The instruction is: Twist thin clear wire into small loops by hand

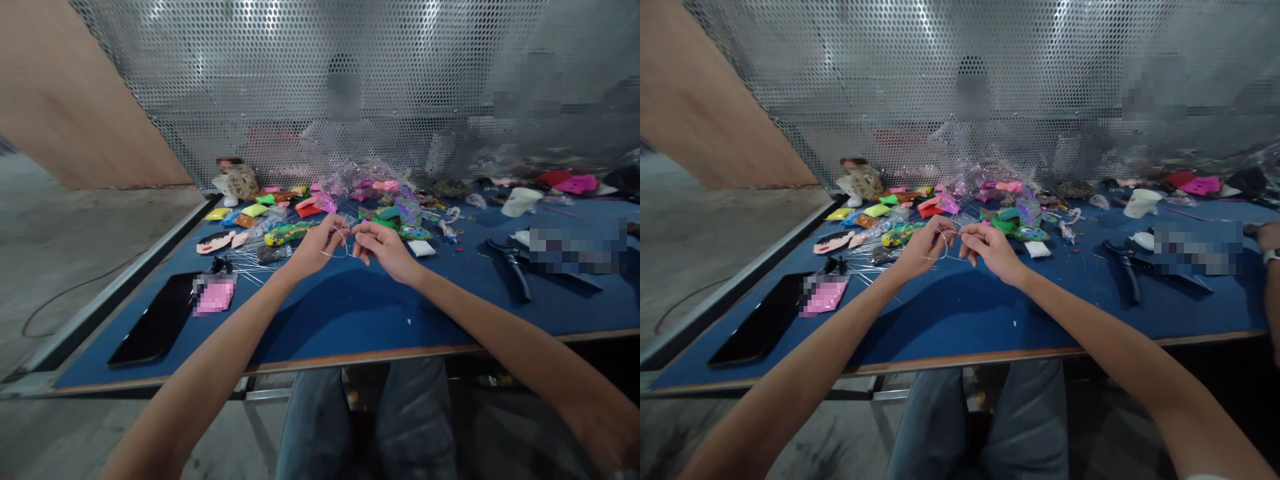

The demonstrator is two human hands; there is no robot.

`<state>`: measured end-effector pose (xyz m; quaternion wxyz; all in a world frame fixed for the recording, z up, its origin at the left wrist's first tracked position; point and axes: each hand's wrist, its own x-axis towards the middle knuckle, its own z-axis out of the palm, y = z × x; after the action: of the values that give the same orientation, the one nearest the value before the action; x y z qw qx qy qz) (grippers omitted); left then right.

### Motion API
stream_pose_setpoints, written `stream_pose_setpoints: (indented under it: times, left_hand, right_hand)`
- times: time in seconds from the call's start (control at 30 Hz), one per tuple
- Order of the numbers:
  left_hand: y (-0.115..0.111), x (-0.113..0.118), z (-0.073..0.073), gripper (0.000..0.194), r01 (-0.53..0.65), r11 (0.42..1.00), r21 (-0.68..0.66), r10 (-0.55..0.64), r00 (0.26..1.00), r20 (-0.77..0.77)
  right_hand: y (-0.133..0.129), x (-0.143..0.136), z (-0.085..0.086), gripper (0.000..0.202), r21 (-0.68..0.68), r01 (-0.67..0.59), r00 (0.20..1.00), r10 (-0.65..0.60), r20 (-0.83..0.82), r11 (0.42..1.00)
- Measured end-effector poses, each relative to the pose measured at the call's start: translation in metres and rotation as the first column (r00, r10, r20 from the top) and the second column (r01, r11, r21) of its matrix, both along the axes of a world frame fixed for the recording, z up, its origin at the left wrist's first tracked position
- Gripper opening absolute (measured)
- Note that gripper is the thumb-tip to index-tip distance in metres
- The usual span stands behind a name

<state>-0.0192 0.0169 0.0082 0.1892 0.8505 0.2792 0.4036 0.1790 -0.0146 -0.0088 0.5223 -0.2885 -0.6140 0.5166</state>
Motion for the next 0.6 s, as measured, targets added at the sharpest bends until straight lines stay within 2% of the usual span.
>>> stream_pose_setpoints:
  times: [0.13,0.27,0.43,0.6]
  left_hand:
    - [0.002,0.003,-0.003,0.017,0.114,0.982,-0.152,-0.100,0.990,0.097]
    - [0.001,0.006,-0.005,0.024,0.229,0.934,-0.275,-0.186,0.967,0.172]
    - [-0.003,0.006,0.000,0.028,0.213,0.928,-0.305,-0.172,0.973,0.155]
    - [-0.005,0.003,0.004,0.030,0.237,0.930,-0.282,-0.213,0.970,0.115]
  right_hand:
    - [0.002,-0.001,-0.001,0.028,-0.041,-0.057,0.997,0.055,-0.056,0.998]
    - [0.002,0.000,0.003,0.012,-0.010,-0.070,0.994,0.068,-0.090,0.998]
    - [-0.005,0.005,0.011,0.008,0.142,-0.139,0.987,0.125,0.104,0.980]
    - [-0.013,0.011,0.018,0.013,0.221,-0.113,0.949,0.039,0.314,0.969]
